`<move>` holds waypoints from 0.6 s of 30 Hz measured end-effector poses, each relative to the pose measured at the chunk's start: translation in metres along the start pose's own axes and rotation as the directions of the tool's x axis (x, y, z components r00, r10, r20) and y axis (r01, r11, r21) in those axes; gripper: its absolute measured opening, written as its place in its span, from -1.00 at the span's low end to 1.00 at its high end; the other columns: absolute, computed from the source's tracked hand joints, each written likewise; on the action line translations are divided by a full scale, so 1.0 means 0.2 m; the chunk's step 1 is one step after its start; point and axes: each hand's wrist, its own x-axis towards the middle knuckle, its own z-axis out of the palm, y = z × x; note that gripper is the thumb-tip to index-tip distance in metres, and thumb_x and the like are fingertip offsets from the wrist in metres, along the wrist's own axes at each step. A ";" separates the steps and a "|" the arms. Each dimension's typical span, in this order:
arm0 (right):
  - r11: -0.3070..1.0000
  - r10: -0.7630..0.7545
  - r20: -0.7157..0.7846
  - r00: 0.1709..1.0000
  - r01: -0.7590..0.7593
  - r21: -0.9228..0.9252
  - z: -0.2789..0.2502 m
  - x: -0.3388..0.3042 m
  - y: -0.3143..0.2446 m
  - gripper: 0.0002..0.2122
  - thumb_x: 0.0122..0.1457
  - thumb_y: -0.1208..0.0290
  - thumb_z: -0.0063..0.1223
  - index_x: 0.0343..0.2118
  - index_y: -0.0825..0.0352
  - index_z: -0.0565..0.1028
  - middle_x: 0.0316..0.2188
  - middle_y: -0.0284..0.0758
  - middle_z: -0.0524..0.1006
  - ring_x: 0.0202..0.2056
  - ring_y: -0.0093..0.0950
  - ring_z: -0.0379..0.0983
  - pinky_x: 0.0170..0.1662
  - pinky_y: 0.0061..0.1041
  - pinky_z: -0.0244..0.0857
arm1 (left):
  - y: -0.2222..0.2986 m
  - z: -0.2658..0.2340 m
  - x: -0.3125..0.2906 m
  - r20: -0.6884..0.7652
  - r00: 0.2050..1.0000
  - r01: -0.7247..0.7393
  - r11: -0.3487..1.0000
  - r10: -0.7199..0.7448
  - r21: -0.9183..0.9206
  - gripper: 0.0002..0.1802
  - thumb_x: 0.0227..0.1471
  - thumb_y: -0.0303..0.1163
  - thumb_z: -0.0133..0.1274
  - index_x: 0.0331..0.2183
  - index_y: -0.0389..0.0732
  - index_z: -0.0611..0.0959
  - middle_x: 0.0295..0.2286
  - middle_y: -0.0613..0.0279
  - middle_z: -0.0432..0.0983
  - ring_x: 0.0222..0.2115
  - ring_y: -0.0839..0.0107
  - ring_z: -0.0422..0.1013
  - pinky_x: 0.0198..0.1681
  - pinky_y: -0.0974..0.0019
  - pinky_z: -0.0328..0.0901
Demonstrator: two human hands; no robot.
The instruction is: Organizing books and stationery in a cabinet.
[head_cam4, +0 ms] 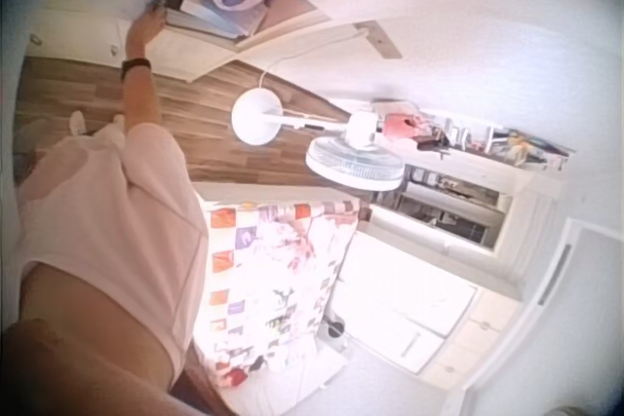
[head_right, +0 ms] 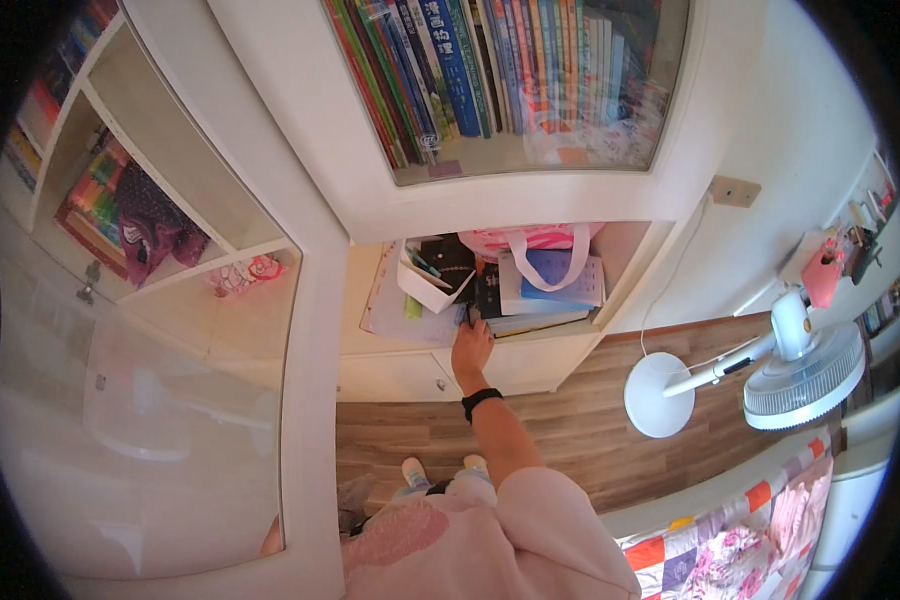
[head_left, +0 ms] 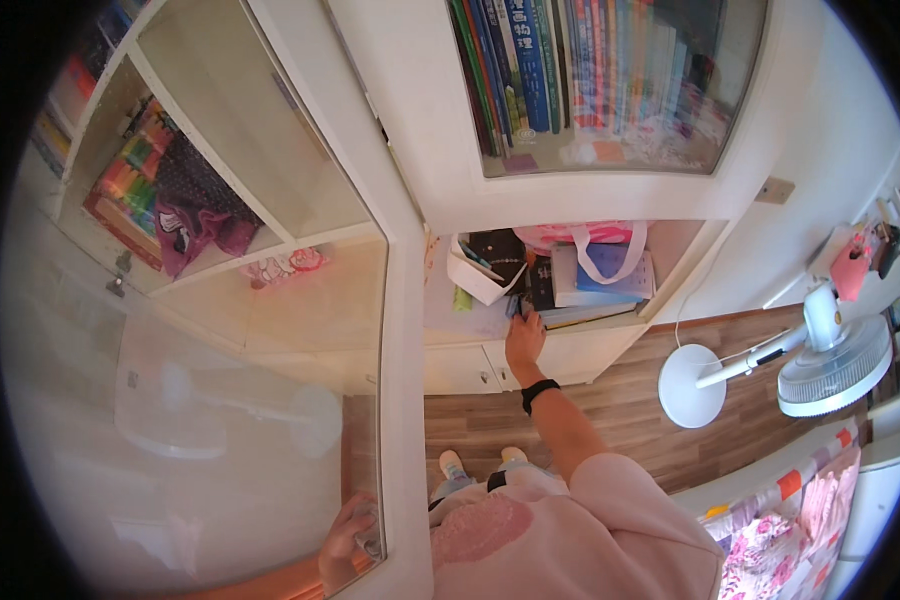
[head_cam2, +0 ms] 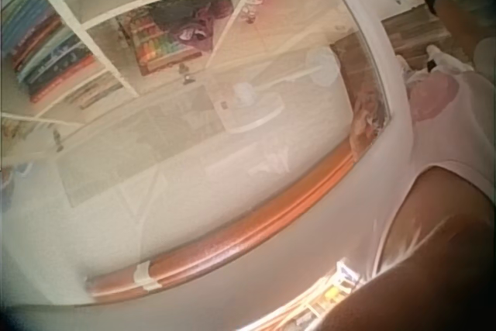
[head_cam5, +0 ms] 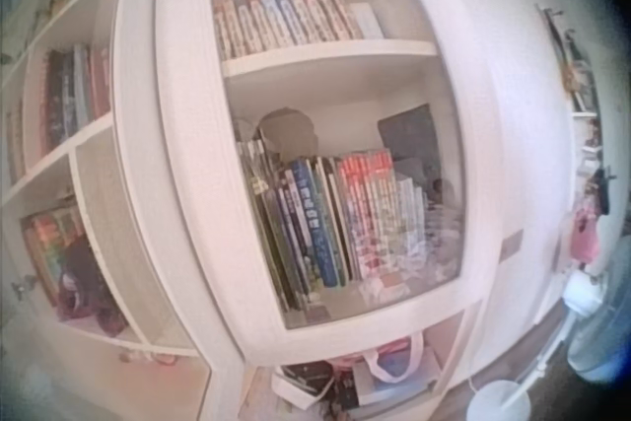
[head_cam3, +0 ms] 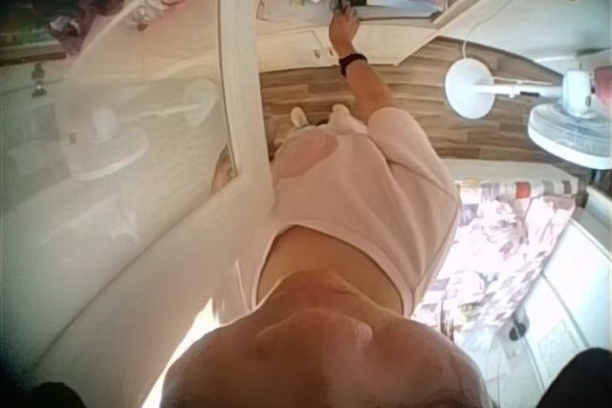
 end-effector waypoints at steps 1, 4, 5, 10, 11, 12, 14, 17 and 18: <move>1.000 -0.002 -0.001 1.000 0.002 0.004 0.00 0.00 0.00 -0.88 0.07 0.39 0.01 -0.38 0.31 0.50 -0.25 -0.24 0.34 -0.15 -0.24 0.30 -0.16 -0.20 0.22 | -0.01 0.00 0.00 0.016 1.000 -0.004 0.999 0.005 -0.037 -0.55 -0.16 -0.45 0.03 -0.12 -0.22 0.44 -0.31 0.28 0.43 -0.30 0.47 0.35 -0.20 0.46 0.24; 0.996 0.005 -0.080 0.997 0.002 0.092 -0.01 -0.01 -0.01 -0.88 0.09 0.40 0.01 -0.42 0.34 0.50 -0.30 -0.20 0.35 -0.19 -0.21 0.31 -0.20 -0.20 0.23 | -0.01 0.01 -0.01 -0.094 0.994 0.048 0.998 -0.052 -0.045 -0.51 -0.16 -0.46 0.04 -0.08 -0.21 0.43 -0.28 0.24 0.43 -0.27 0.46 0.36 -0.20 0.43 0.26; 0.977 0.040 -0.114 0.993 -0.015 0.211 -0.03 -0.01 -0.02 -0.88 0.09 0.42 0.00 -0.42 0.37 0.48 -0.31 -0.17 0.35 -0.22 -0.18 0.31 -0.22 -0.19 0.22 | -0.04 -0.01 0.01 -0.100 0.994 0.044 0.998 -0.049 -0.046 -0.51 -0.16 -0.46 0.04 -0.08 -0.21 0.43 -0.28 0.24 0.43 -0.27 0.46 0.36 -0.20 0.43 0.26; 0.889 0.109 -0.281 0.954 0.032 0.456 -0.03 0.01 -0.03 -0.86 0.10 0.44 -0.01 -0.40 0.43 0.45 -0.35 -0.09 0.36 -0.30 -0.09 0.32 -0.26 -0.17 0.21 | -0.17 -0.08 0.11 -0.079 0.994 0.065 0.994 -0.072 -0.088 -0.36 -0.19 -0.46 0.05 0.03 -0.28 0.36 -0.21 0.17 0.43 -0.21 0.39 0.38 -0.15 0.37 0.27; 0.885 0.128 -0.243 0.962 0.000 0.466 -0.04 0.01 -0.05 -0.86 0.12 0.42 -0.02 -0.40 0.42 0.44 -0.36 -0.09 0.37 -0.31 -0.10 0.33 -0.27 -0.18 0.22 | -0.21 -0.12 0.13 -0.085 0.994 0.065 0.994 -0.073 -0.089 -0.36 -0.19 -0.46 0.05 0.03 -0.28 0.36 -0.21 0.17 0.43 -0.21 0.39 0.38 -0.15 0.37 0.27; 0.880 0.146 -0.204 0.968 -0.033 0.475 -0.06 0.01 -0.07 -0.85 0.13 0.41 -0.03 -0.39 0.41 0.43 -0.37 -0.09 0.38 -0.32 -0.11 0.35 -0.29 -0.18 0.24 | -0.26 -0.17 0.16 -0.019 1.000 0.022 0.996 -0.024 -0.088 -0.35 -0.18 -0.46 0.03 0.05 -0.30 0.34 -0.20 0.16 0.44 -0.20 0.39 0.38 -0.14 0.37 0.27; 0.878 0.128 -0.193 0.973 -0.021 0.477 -0.05 0.01 -0.04 -0.85 0.13 0.40 -0.03 -0.37 0.41 0.42 -0.40 -0.09 0.40 -0.34 -0.10 0.37 -0.30 -0.19 0.25 | -0.23 -0.14 0.17 0.060 0.998 -0.017 0.996 0.022 -0.082 -0.35 -0.16 -0.47 0.02 0.06 -0.32 0.33 -0.19 0.15 0.44 -0.20 0.39 0.38 -0.13 0.36 0.27; 0.873 0.113 -0.175 0.978 -0.014 0.488 -0.04 0.01 -0.01 -0.85 0.14 0.39 -0.03 -0.34 0.39 0.41 -0.44 -0.11 0.43 -0.38 -0.10 0.39 -0.33 -0.21 0.27 | -0.19 -0.09 0.16 -0.086 0.995 0.039 0.995 -0.047 -0.093 -0.38 -0.12 -0.48 -0.01 0.06 -0.32 0.33 -0.19 0.15 0.45 -0.22 0.43 0.40 -0.16 0.38 0.29; 0.869 0.118 -0.171 0.978 -0.018 0.494 -0.04 0.01 -0.01 -0.84 0.13 0.39 -0.03 -0.33 0.38 0.40 -0.46 -0.12 0.44 -0.40 -0.10 0.40 -0.34 -0.22 0.28 | -0.18 -0.08 0.16 -0.009 1.000 0.015 0.994 -0.016 -0.106 -0.39 -0.10 -0.46 -0.01 0.06 -0.32 0.34 -0.19 0.17 0.46 -0.22 0.44 0.40 -0.16 0.39 0.29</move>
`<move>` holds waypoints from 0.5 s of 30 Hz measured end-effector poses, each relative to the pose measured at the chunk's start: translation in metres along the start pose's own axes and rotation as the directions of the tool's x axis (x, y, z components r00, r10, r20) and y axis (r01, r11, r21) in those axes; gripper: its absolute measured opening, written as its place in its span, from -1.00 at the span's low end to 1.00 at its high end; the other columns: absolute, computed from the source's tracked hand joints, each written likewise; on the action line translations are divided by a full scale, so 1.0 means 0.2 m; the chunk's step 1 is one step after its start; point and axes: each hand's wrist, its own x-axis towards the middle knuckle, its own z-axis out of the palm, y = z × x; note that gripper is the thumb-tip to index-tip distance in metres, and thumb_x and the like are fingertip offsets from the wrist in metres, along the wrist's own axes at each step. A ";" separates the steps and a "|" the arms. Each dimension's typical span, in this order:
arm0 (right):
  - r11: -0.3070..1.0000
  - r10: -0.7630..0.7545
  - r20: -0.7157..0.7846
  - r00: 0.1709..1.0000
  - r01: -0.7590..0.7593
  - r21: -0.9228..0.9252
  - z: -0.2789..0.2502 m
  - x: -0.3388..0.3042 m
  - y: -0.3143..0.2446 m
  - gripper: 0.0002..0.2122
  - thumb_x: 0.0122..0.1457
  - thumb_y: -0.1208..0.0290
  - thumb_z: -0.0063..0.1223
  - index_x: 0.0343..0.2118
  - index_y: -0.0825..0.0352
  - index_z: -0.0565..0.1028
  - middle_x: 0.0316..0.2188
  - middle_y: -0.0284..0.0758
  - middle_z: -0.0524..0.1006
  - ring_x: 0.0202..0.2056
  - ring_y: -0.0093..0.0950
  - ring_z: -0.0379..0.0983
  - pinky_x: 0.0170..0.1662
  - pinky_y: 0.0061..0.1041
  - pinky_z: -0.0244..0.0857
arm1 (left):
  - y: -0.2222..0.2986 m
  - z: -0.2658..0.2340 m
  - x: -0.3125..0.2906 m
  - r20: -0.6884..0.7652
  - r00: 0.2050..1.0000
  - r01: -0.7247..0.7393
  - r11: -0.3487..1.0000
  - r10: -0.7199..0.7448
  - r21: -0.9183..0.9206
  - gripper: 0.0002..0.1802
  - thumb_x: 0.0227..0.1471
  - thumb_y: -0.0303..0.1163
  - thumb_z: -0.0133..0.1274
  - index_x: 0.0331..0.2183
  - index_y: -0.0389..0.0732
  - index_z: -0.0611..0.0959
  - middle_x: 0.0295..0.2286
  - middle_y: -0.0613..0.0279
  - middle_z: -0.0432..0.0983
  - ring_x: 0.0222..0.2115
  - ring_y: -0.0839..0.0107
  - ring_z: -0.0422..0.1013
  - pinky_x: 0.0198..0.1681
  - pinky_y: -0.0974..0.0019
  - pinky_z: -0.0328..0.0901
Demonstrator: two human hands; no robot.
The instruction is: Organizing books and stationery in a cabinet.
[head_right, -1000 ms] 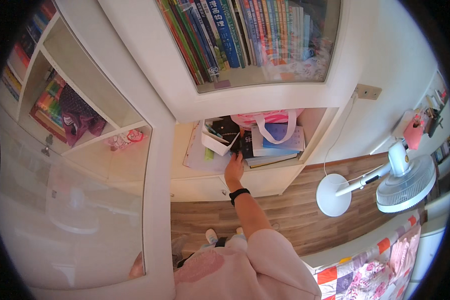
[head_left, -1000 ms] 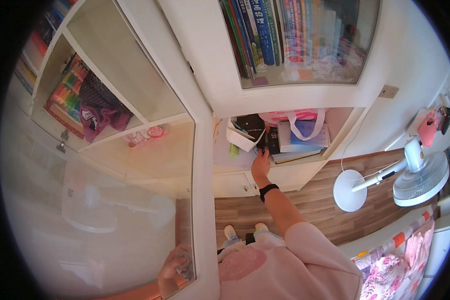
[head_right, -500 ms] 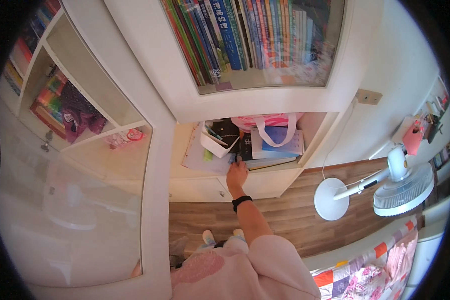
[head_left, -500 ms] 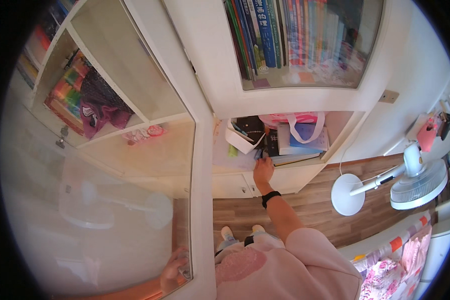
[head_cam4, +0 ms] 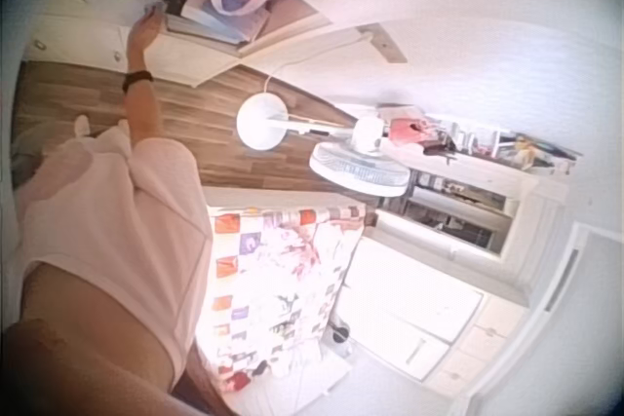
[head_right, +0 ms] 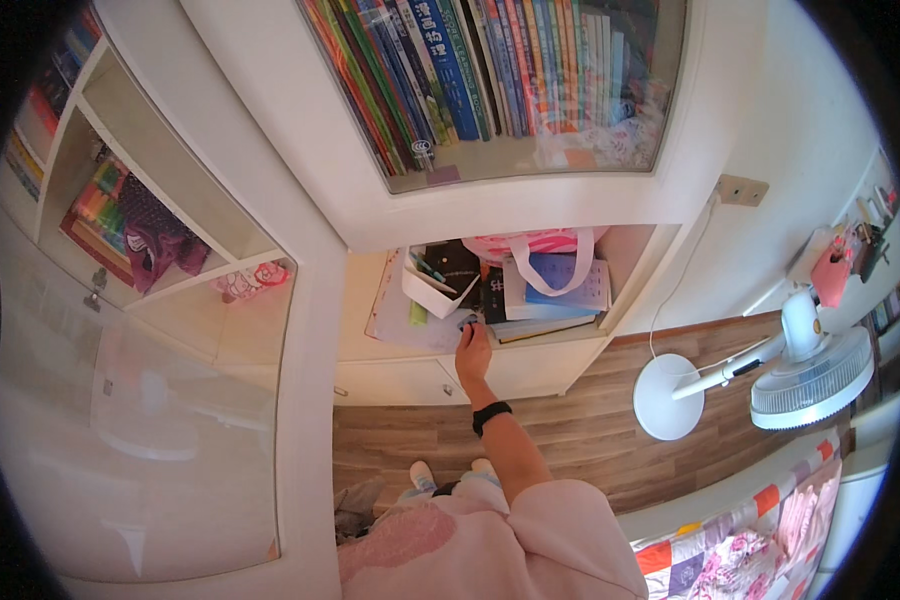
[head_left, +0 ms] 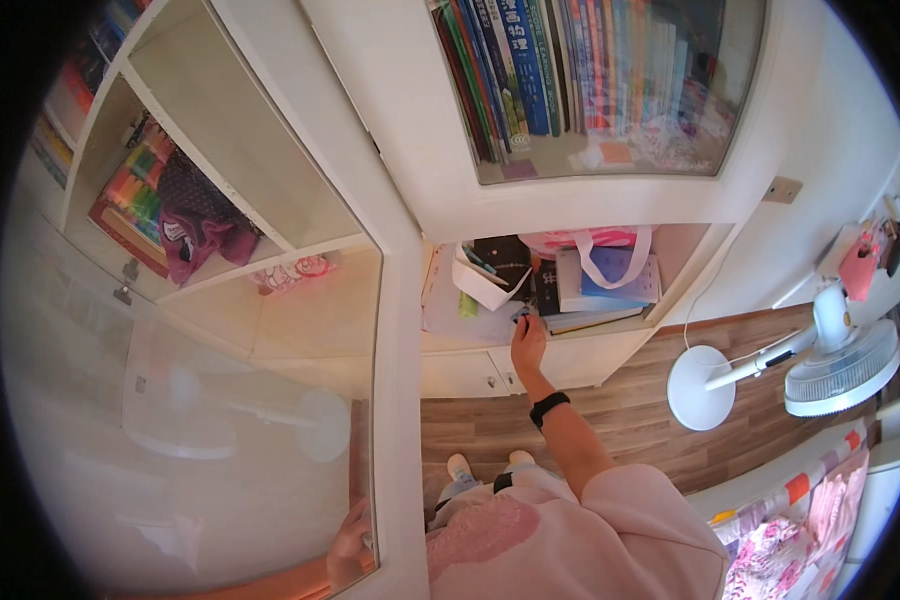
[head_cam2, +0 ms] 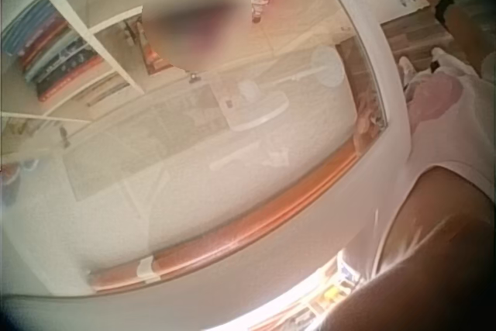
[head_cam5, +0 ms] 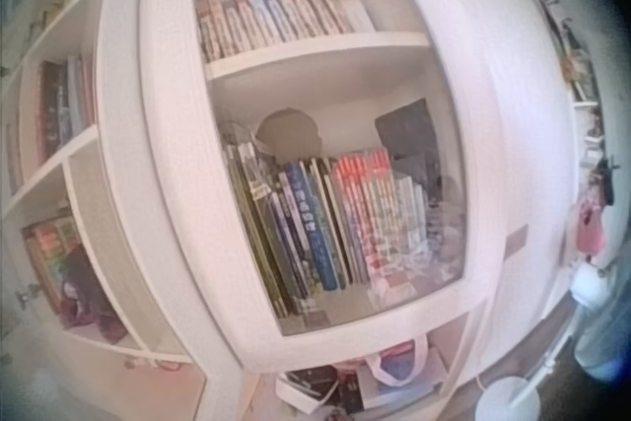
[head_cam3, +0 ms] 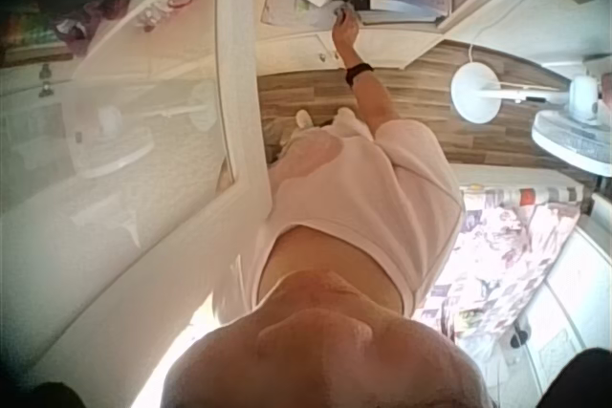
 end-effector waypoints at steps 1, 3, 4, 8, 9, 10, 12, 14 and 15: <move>1.000 0.001 0.004 1.000 -0.001 0.001 0.00 0.01 -0.02 -0.84 0.13 0.39 -0.03 -0.33 0.38 0.40 -0.46 -0.12 0.44 -0.40 -0.10 0.40 -0.34 -0.22 0.28 | -0.01 0.00 -0.01 0.074 0.997 -0.022 1.000 0.024 -0.017 -0.41 -0.08 -0.45 -0.01 0.06 -0.32 0.35 -0.20 0.18 0.47 -0.22 0.45 0.40 -0.17 0.39 0.29; 0.997 -0.049 0.021 0.999 0.048 0.057 -0.01 0.03 -0.06 -0.85 0.14 0.41 -0.03 -0.41 0.41 0.38 -0.51 -0.15 0.40 -0.47 -0.12 0.36 -0.40 -0.23 0.25 | -0.04 -0.02 0.00 0.068 0.997 -0.032 0.999 0.031 0.007 -0.43 -0.06 -0.43 0.00 0.05 -0.31 0.36 -0.22 0.21 0.48 -0.23 0.47 0.40 -0.18 0.39 0.29; 0.997 -0.049 0.022 0.999 0.048 0.059 -0.02 0.03 -0.08 -0.85 0.14 0.41 -0.03 -0.41 0.41 0.38 -0.51 -0.15 0.40 -0.47 -0.12 0.36 -0.40 -0.23 0.25 | -0.04 -0.02 0.01 0.068 0.997 -0.045 0.998 0.043 0.034 -0.45 -0.04 -0.41 0.00 0.04 -0.31 0.37 -0.24 0.23 0.49 -0.24 0.48 0.40 -0.19 0.39 0.30; 0.909 -0.315 0.211 0.925 0.358 -0.211 -0.04 0.09 -0.13 -0.90 0.07 0.41 0.01 -0.41 0.31 0.40 -0.43 -0.21 0.43 -0.44 -0.25 0.44 -0.39 -0.26 0.30 | -0.03 -0.01 0.00 0.075 0.997 -0.018 0.999 0.015 0.038 -0.46 -0.04 -0.41 0.00 0.03 -0.31 0.38 -0.25 0.24 0.50 -0.24 0.49 0.40 -0.20 0.39 0.30; 0.794 -0.404 0.331 0.853 0.506 -0.338 -0.04 0.11 -0.13 -0.92 0.05 0.42 0.02 -0.45 0.28 0.39 -0.43 -0.24 0.43 -0.52 -0.30 0.44 -0.43 -0.28 0.30 | -0.02 0.00 0.00 0.080 0.997 -0.007 0.999 0.004 0.040 -0.46 -0.04 -0.41 0.00 0.03 -0.31 0.39 -0.25 0.25 0.50 -0.24 0.49 0.40 -0.20 0.39 0.30; 0.793 -0.403 0.331 0.854 0.506 -0.340 -0.04 0.12 -0.11 -0.92 0.05 0.42 0.02 -0.45 0.28 0.39 -0.43 -0.24 0.43 -0.52 -0.30 0.44 -0.43 -0.28 0.30 | -0.02 0.01 0.00 0.084 0.996 0.002 0.999 -0.006 0.043 -0.46 -0.04 -0.41 0.00 0.02 -0.31 0.39 -0.25 0.25 0.50 -0.25 0.49 0.40 -0.20 0.39 0.30; 0.675 -0.353 0.501 0.790 0.586 -0.448 -0.05 0.14 -0.06 -0.94 -0.01 0.43 0.01 -0.45 0.22 0.40 -0.40 -0.30 0.41 -0.53 -0.37 0.47 -0.44 -0.33 0.36 | -0.01 0.03 -0.01 0.094 0.995 0.022 0.999 -0.027 0.048 -0.47 -0.04 -0.41 0.00 0.02 -0.31 0.40 -0.26 0.26 0.50 -0.25 0.49 0.41 -0.20 0.39 0.30; 0.705 -0.319 0.468 0.824 0.536 -0.464 -0.07 0.14 -0.05 -0.95 -0.02 0.45 0.00 -0.45 0.22 0.40 -0.40 -0.32 0.40 -0.53 -0.37 0.48 -0.46 -0.37 0.38 | -0.04 0.02 -0.01 0.095 0.995 0.031 0.998 -0.035 0.045 -0.48 -0.04 -0.42 0.00 0.02 -0.31 0.40 -0.26 0.26 0.50 -0.25 0.49 0.41 -0.20 0.39 0.30; 0.734 -0.282 0.432 0.857 0.483 -0.478 -0.07 0.14 -0.04 -0.96 -0.02 0.46 -0.02 -0.46 0.22 0.40 -0.40 -0.34 0.39 -0.53 -0.37 0.49 -0.47 -0.41 0.40 | -0.07 0.00 -0.01 0.081 0.997 0.005 0.998 -0.009 0.056 -0.47 -0.05 -0.43 -0.01 0.01 -0.31 0.40 -0.28 0.26 0.50 -0.27 0.49 0.41 -0.20 0.39 0.31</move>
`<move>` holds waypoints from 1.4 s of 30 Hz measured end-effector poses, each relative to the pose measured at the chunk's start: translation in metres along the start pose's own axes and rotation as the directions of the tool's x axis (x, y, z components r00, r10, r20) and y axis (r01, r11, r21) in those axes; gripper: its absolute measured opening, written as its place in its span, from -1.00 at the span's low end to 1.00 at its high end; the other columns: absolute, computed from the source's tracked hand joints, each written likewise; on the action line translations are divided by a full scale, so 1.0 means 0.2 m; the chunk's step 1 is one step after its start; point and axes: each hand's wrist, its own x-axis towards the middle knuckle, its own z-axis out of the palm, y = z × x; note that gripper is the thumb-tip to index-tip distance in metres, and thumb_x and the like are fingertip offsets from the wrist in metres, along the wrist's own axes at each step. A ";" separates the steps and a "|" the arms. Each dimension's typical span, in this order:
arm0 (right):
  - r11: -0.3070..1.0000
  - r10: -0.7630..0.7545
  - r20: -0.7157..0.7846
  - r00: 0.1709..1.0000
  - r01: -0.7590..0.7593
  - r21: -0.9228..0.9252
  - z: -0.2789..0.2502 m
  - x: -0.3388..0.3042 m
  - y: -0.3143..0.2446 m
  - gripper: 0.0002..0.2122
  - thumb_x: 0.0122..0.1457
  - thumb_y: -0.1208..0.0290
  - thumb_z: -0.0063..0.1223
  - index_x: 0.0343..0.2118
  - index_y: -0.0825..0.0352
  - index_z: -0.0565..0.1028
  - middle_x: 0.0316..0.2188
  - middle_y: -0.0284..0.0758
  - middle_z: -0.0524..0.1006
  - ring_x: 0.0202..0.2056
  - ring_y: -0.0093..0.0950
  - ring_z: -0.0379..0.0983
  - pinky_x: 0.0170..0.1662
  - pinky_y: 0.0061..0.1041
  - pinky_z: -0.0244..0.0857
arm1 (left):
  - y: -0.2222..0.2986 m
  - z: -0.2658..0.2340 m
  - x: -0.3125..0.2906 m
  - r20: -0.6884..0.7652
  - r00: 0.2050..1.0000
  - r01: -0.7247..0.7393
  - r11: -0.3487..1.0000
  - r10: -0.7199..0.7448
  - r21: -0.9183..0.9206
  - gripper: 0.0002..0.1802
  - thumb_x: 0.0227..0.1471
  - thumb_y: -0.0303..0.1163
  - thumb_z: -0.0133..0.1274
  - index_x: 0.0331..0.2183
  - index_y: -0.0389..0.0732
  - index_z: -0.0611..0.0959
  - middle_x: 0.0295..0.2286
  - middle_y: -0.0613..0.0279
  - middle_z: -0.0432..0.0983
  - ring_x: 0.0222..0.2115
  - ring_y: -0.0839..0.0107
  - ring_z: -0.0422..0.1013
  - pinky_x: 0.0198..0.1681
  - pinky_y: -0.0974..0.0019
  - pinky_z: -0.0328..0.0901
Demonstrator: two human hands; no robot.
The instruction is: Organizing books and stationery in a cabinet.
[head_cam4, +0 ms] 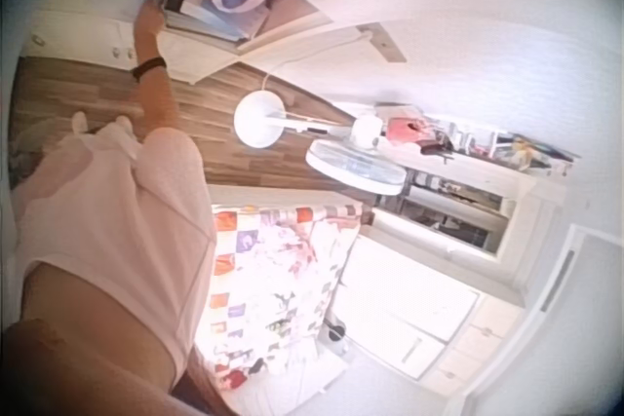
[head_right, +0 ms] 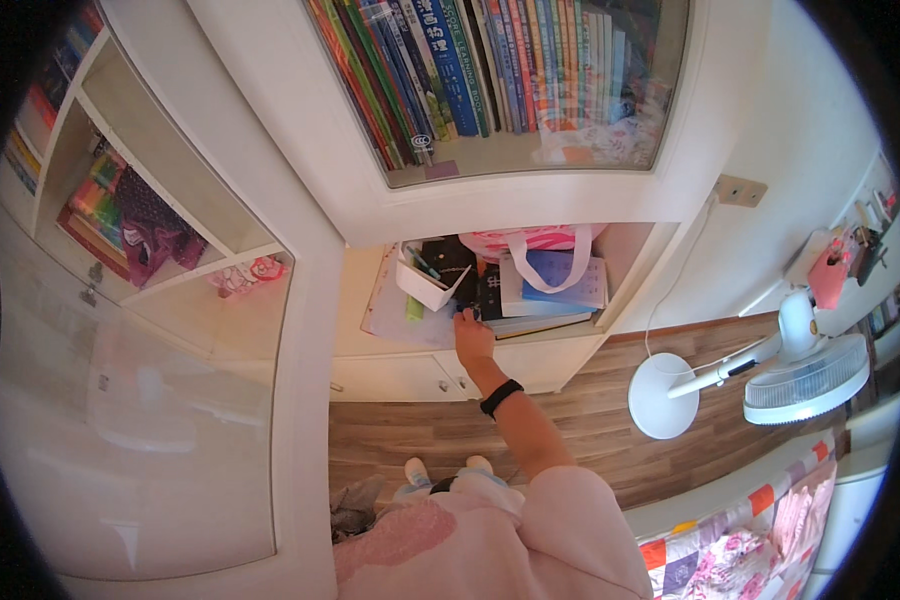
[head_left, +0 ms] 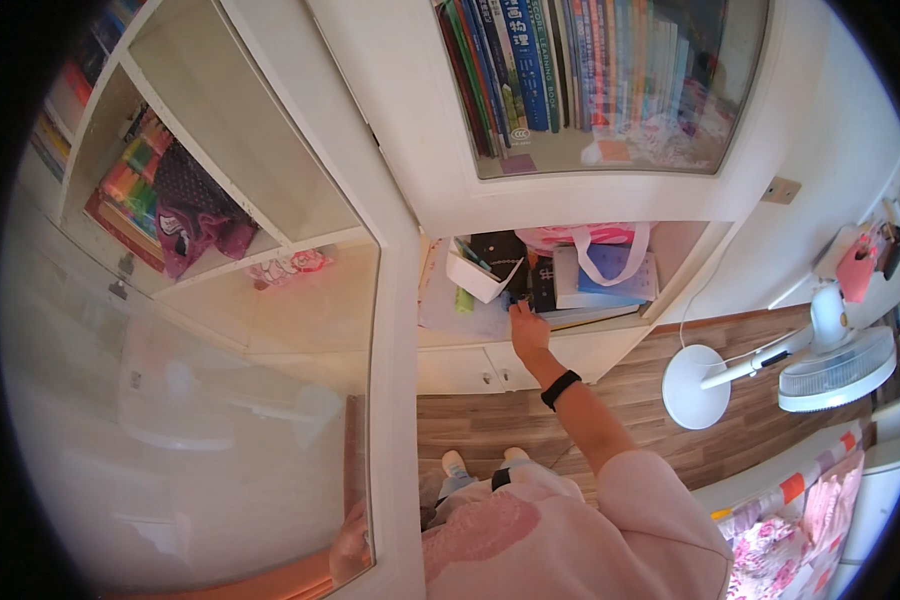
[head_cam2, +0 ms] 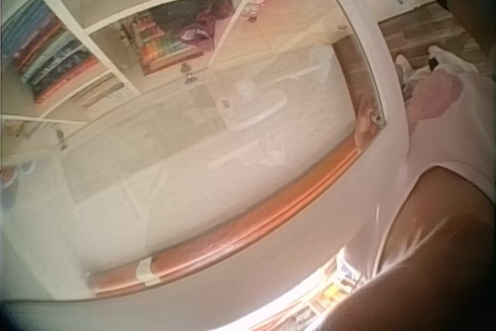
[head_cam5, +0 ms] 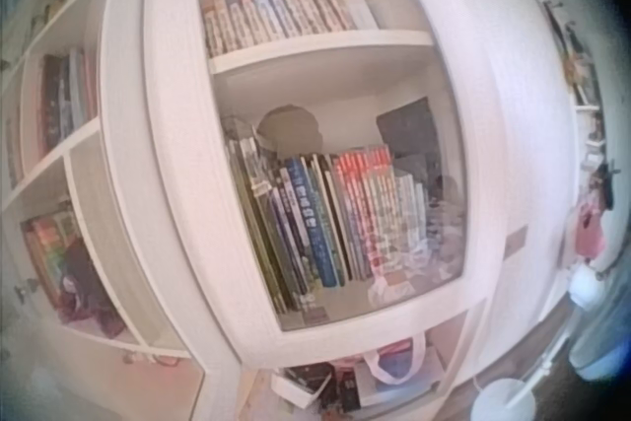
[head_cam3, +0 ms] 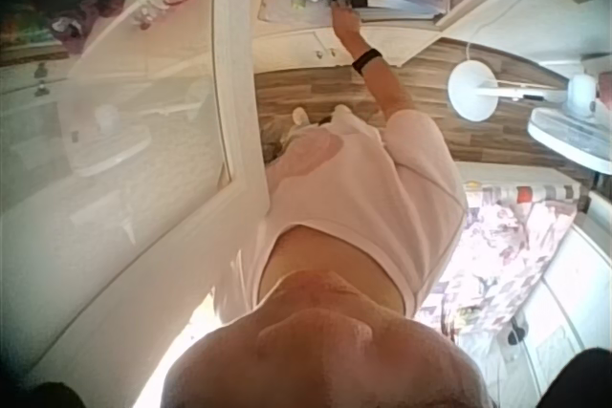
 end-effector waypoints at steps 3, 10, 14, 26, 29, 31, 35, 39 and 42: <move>0.993 0.027 0.017 0.999 -0.025 -0.117 0.06 -0.01 0.01 -0.94 -0.02 0.46 -0.01 -0.44 0.22 0.43 -0.36 -0.36 0.38 -0.54 -0.38 0.49 -0.53 -0.44 0.39 | 0.03 0.05 0.02 -0.007 1.000 -0.019 1.000 0.019 0.003 -0.47 -0.07 -0.44 -0.01 0.01 -0.30 0.40 -0.30 0.25 0.51 -0.29 0.48 0.41 -0.20 0.38 0.31; 0.963 0.058 0.108 0.993 -0.027 -0.268 0.21 -0.03 -0.09 -0.75 0.00 0.46 0.00 -0.21 0.29 0.48 -0.28 -0.35 0.34 -0.49 -0.37 0.45 -0.52 -0.36 0.38 | 0.08 0.10 -0.03 0.002 1.000 0.014 0.997 -0.013 -0.076 -0.48 -0.08 -0.46 -0.02 0.01 -0.30 0.40 -0.30 0.24 0.50 -0.30 0.47 0.42 -0.20 0.38 0.32; 0.948 -0.004 0.038 0.999 0.016 -0.318 0.25 -0.04 -0.08 -0.72 -0.01 0.48 0.00 -0.18 0.33 0.46 -0.26 -0.34 0.33 -0.43 -0.33 0.43 -0.42 -0.35 0.37 | 0.14 0.17 -0.02 -0.002 1.000 0.021 0.991 -0.021 -0.134 -0.48 -0.08 -0.46 -0.03 0.00 -0.30 0.41 -0.30 0.24 0.50 -0.30 0.46 0.43 -0.21 0.38 0.32; 0.913 -0.099 0.150 0.984 0.029 0.408 -0.16 -0.01 -0.15 -0.84 -0.04 0.57 -0.03 -0.35 0.32 0.50 -0.32 -0.19 0.37 -0.32 -0.19 0.44 -0.26 -0.34 0.36 | -0.06 -0.01 0.09 0.147 0.989 0.023 0.966 0.015 -0.256 -0.49 -0.08 -0.47 -0.07 -0.01 -0.30 0.40 -0.32 0.18 0.51 -0.32 0.38 0.46 -0.24 0.37 0.36; 0.721 -0.220 0.259 0.941 -0.021 0.693 -0.20 0.15 -0.44 -0.90 -0.05 0.52 -0.02 -0.46 0.35 0.53 -0.41 -0.14 0.42 -0.33 -0.18 0.44 -0.24 -0.31 0.34 | -0.12 -0.08 0.02 0.116 0.993 0.013 0.963 0.019 -0.270 -0.49 -0.07 -0.43 -0.08 0.00 -0.29 0.39 -0.29 0.17 0.49 -0.30 0.37 0.45 -0.23 0.35 0.35; 0.731 -0.265 0.137 0.954 0.106 0.674 -0.11 0.25 -0.74 -0.90 -0.05 0.50 -0.03 -0.53 0.37 0.52 -0.46 -0.13 0.44 -0.38 -0.17 0.45 -0.28 -0.27 0.34 | -0.16 -0.15 -0.04 0.072 0.997 -0.009 0.960 0.030 -0.279 -0.48 -0.06 -0.41 -0.08 0.01 -0.29 0.38 -0.28 0.16 0.49 -0.29 0.36 0.45 -0.22 0.35 0.35; 0.092 -0.117 0.138 0.984 -0.127 0.988 0.73 0.49 -0.93 -0.91 -0.08 0.51 0.00 -0.54 0.39 0.52 -0.43 -0.12 0.45 -0.43 -0.22 0.48 -0.41 -0.24 0.34 | -0.08 -0.19 0.02 0.085 0.995 -0.035 0.971 0.056 -0.237 -0.47 -0.04 -0.36 -0.08 0.02 -0.28 0.37 -0.25 0.15 0.47 -0.27 0.35 0.43 -0.21 0.33 0.34; -0.880 -0.073 0.266 0.961 -0.188 0.436 1.28 1.11 -0.65 -0.91 -0.12 0.53 0.03 -0.52 0.39 0.53 -0.38 -0.11 0.45 -0.46 -0.30 0.52 -0.53 -0.25 0.35 | 0.09 -0.17 0.30 0.229 0.966 -0.080 0.983 0.117 -0.166 -0.46 -0.02 -0.32 -0.09 0.03 -0.28 0.35 -0.22 0.14 0.45 -0.25 0.33 0.42 -0.20 0.31 0.34; -0.950 -0.266 0.371 0.889 -0.306 0.052 1.26 1.12 -0.79 -0.86 -0.10 0.50 0.04 -0.45 0.39 0.56 -0.41 -0.16 0.46 -0.49 -0.31 0.53 -0.65 -0.29 0.30 | 0.12 -0.25 0.36 0.173 0.974 -0.116 0.979 0.145 -0.167 -0.45 -0.01 -0.29 -0.09 0.04 -0.27 0.34 -0.20 0.13 0.43 -0.24 0.32 0.41 -0.19 0.30 0.33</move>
